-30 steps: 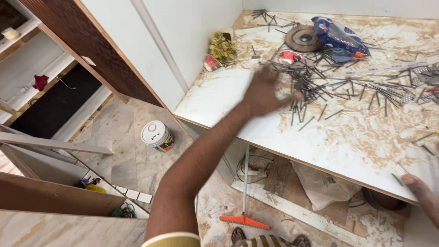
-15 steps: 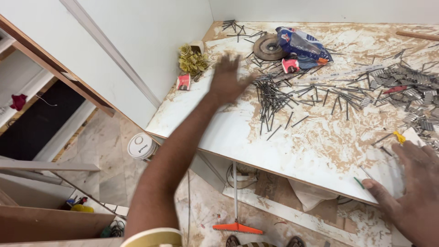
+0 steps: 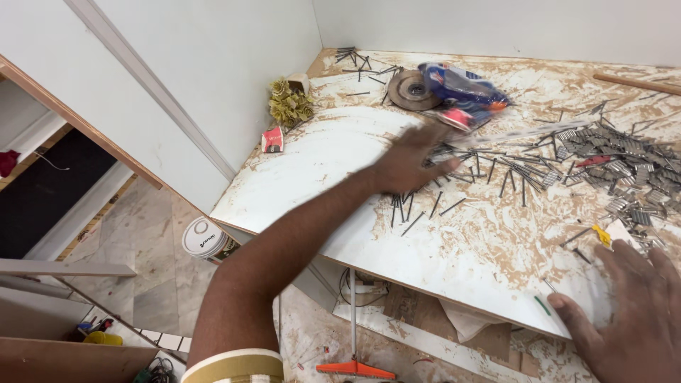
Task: The person clears a cluttered workbench by moving a circular saw blade and a bag of nails. They then pick up a small cardboard box and proceed to gather loose nails from the surface, placing them into the box one by one.
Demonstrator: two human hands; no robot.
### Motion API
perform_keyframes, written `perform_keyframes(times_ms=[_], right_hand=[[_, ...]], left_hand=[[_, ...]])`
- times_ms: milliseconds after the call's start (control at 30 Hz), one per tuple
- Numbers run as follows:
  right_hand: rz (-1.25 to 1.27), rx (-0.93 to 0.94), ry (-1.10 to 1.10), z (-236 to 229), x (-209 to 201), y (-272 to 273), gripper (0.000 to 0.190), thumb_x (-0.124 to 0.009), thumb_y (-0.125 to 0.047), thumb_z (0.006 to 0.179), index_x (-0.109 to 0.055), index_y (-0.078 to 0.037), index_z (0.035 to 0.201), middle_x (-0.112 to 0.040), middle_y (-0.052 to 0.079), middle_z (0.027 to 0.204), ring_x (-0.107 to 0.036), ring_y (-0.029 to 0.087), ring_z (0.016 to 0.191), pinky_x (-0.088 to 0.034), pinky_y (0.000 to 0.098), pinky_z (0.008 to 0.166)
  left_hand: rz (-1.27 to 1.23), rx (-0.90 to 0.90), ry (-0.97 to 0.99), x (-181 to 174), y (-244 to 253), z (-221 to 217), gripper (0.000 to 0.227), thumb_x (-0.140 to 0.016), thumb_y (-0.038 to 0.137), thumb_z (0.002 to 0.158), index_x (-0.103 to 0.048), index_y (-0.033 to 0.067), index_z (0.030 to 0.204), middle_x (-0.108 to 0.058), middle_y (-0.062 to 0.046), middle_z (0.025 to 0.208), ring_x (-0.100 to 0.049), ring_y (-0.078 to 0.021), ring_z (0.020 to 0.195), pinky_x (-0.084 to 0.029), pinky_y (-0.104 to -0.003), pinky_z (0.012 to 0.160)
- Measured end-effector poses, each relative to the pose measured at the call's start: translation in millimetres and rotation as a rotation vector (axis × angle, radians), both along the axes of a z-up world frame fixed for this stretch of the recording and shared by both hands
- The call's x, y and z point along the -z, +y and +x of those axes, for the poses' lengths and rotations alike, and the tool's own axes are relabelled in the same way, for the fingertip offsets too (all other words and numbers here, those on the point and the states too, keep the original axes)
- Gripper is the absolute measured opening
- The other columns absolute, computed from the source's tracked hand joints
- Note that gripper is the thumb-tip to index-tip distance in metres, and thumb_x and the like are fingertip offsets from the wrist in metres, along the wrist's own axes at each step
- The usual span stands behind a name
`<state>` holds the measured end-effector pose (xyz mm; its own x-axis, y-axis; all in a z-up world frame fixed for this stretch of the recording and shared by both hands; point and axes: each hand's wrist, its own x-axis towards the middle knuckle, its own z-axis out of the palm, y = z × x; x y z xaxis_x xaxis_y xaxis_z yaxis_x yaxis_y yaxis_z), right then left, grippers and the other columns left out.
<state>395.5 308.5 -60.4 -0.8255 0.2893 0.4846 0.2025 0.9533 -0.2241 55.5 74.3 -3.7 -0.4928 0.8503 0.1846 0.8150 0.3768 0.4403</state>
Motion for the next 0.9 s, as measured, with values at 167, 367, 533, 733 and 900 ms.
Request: perform_keyframes(times_ms=[167,367,533,733,900], right_hand=[[0.179,0.011,-0.175,-4.2,9.3,25.8,0.097,-0.061,-0.073,0.072,-0.055,-0.01,0.145,-0.047,0.021,0.157,-0.029,0.046,0.156,-0.021,0.0599,0.127],[0.2,0.029,-0.321,-16.2,13.9,48.8,0.112,-0.067,-0.086,0.054,-0.064,-0.013,0.138,-0.052,0.022,0.147,-0.041,0.05,0.144,-0.036,0.0592,0.121],[0.077,0.144,-0.038,-2.3,24.2,19.2,0.091,-0.069,-0.067,0.064,-0.062,-0.008,0.133,-0.049,0.029,0.147,-0.047,0.043,0.138,-0.04,0.0562,0.119],[-0.341,0.208,0.225,-6.1,56.8,18.0,0.088,-0.072,-0.056,0.083,-0.051,0.004,0.144,-0.054,0.035,0.139,-0.051,0.046,0.137,-0.039,0.0589,0.113],[-0.429,0.255,0.27,5.7,56.3,9.7,0.079,-0.072,-0.053,0.09,-0.053,0.001,0.144,-0.061,0.03,0.131,-0.059,0.041,0.13,-0.045,0.0522,0.112]], left_hand=[[0.207,-0.066,-0.107,-18.2,0.4,-16.8,0.103,-0.037,0.079,0.093,-0.02,0.0053,0.163,-0.034,-0.024,0.165,-0.032,-0.0384,0.154,-0.025,-0.053,0.126],[-0.065,-0.478,0.188,-26.4,-62.2,-146.8,0.101,-0.043,0.077,0.097,-0.035,-0.0074,0.152,-0.029,-0.03,0.161,-0.026,-0.0424,0.152,-0.022,-0.048,0.124],[-0.178,-0.601,0.175,-29.5,-66.6,-236.9,0.111,-0.039,0.083,0.094,-0.03,-0.0109,0.152,-0.029,-0.032,0.16,-0.024,-0.0438,0.15,-0.023,-0.046,0.122],[-0.234,-0.729,-0.051,-36.2,-39.6,-300.7,0.116,-0.04,0.086,0.087,-0.032,-0.0077,0.155,-0.029,-0.027,0.164,-0.026,-0.04,0.153,-0.027,-0.045,0.126],[-0.489,-0.46,0.046,-14.7,-11.3,-275.0,0.106,-0.016,0.087,0.095,-0.047,0.0003,0.148,-0.01,-0.021,0.172,-0.003,-0.0404,0.161,-0.004,-0.052,0.132]])
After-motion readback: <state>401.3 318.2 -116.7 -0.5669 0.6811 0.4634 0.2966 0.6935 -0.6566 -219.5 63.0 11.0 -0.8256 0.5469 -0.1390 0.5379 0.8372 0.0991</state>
